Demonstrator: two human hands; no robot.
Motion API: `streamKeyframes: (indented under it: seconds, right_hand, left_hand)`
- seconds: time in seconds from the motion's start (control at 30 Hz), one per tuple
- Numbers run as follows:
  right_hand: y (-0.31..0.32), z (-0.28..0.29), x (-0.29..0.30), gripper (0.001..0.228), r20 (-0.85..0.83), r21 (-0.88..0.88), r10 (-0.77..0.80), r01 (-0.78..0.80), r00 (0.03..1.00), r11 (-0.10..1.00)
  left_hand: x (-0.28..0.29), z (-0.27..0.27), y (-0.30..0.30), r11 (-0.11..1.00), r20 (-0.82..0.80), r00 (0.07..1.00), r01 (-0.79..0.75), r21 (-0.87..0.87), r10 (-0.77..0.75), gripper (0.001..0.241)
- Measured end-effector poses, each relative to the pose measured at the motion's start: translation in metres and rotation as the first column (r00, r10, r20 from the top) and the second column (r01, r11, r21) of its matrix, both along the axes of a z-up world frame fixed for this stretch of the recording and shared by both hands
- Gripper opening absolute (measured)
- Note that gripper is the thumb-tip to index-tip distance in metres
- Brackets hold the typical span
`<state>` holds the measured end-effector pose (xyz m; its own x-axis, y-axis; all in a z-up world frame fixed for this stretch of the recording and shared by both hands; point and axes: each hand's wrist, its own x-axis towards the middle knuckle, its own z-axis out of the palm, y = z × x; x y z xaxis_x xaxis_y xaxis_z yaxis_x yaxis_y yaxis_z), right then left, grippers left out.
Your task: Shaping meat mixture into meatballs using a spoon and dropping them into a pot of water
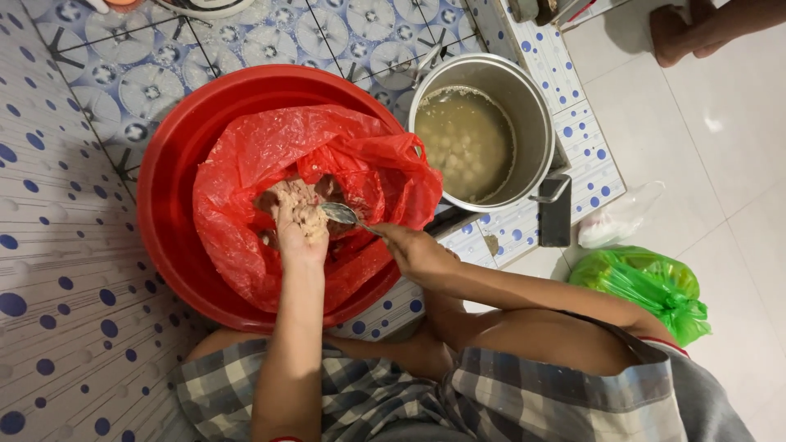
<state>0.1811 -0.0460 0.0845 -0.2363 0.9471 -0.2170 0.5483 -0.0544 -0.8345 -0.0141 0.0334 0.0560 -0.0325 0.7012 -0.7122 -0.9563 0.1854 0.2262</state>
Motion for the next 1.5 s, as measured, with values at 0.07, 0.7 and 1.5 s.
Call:
streamKeyframes:
  seconds: [0.07,0.7,1.5]
  right_hand:
    - [0.001,-0.002,-0.003,0.038,0.085,0.063,0.034,-0.039,0.996,0.997]
    - [0.013,-0.001,0.0,0.046,0.496,0.688,-0.011,-0.385,0.868,0.615]
    - [0.009,-0.026,0.024,0.048,0.628,0.392,0.158,-0.485,0.762,0.781]
  left_hand:
    - [-0.004,-0.01,0.002,1.0,0.002,1.0,0.017,-0.005,-0.017,0.023]
    - [-0.016,-0.113,0.014,0.968,0.066,0.978,0.204,-0.144,-0.196,0.026]
    - [0.011,-0.128,-0.008,0.939,0.172,0.927,0.342,-0.031,-0.332,0.031]
